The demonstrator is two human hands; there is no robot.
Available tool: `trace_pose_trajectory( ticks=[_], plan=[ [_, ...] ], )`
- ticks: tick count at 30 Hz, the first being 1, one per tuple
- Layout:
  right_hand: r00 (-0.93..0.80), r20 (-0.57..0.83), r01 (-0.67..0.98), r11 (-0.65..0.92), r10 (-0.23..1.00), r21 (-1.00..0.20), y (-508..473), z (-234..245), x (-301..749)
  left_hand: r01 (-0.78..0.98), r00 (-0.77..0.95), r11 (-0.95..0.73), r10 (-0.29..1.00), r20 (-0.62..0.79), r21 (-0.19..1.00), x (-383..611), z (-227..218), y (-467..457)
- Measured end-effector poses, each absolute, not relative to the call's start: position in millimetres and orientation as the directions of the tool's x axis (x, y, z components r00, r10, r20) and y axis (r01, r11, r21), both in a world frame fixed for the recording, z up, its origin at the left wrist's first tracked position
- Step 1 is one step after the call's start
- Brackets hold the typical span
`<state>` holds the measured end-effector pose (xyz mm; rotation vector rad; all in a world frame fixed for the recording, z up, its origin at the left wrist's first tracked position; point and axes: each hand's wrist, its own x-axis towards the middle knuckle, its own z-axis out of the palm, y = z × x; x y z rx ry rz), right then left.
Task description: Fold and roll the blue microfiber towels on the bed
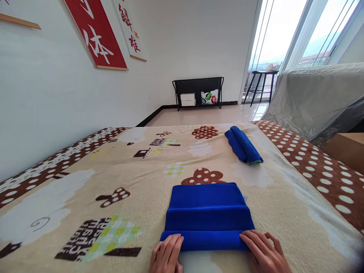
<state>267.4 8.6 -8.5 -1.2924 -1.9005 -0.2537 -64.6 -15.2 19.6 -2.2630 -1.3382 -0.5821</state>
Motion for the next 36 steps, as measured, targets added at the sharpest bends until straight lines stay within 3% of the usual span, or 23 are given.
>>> trace_pose_trajectory(
  ticks=[4,8,11,15,18,22,26,31,36],
  plan=[
    [-0.140,0.638,0.878,0.393,0.757,-0.274,25,3,261,0.936,0.274,-0.350,0.779,0.564,0.029,-52,31,2],
    [-0.198,0.559,0.908,0.365,0.805,-0.205,39,26,261,0.956,0.184,-0.259,0.898,0.400,0.142,-41,51,16],
    [-0.214,0.577,0.912,0.372,0.788,-0.170,43,30,240,0.968,0.189,-0.231,0.924,0.331,0.093,-23,60,25],
    [-0.306,0.630,0.875,0.471,0.714,-0.109,45,22,201,0.882,0.404,-0.469,0.808,0.428,0.054,8,58,34],
    [-0.345,0.607,0.872,0.484,0.716,-0.076,46,17,212,0.827,0.506,-0.559,0.781,0.367,0.050,-6,53,35],
    [-0.289,0.559,0.943,0.333,0.777,0.025,42,19,259,0.921,0.365,-0.387,0.815,0.451,-0.047,-61,45,28],
    [-0.170,0.575,0.967,0.247,0.800,-0.058,38,32,237,0.947,0.317,-0.298,0.801,0.508,-0.121,-43,45,23],
    [-0.360,0.578,0.885,0.463,0.732,-0.036,48,30,197,0.888,0.434,-0.456,0.787,0.439,-0.060,4,45,33],
    [-0.274,0.497,0.951,0.308,0.823,0.014,55,12,259,0.987,0.157,-0.157,0.916,0.369,-0.030,-64,30,31]
  ],
)
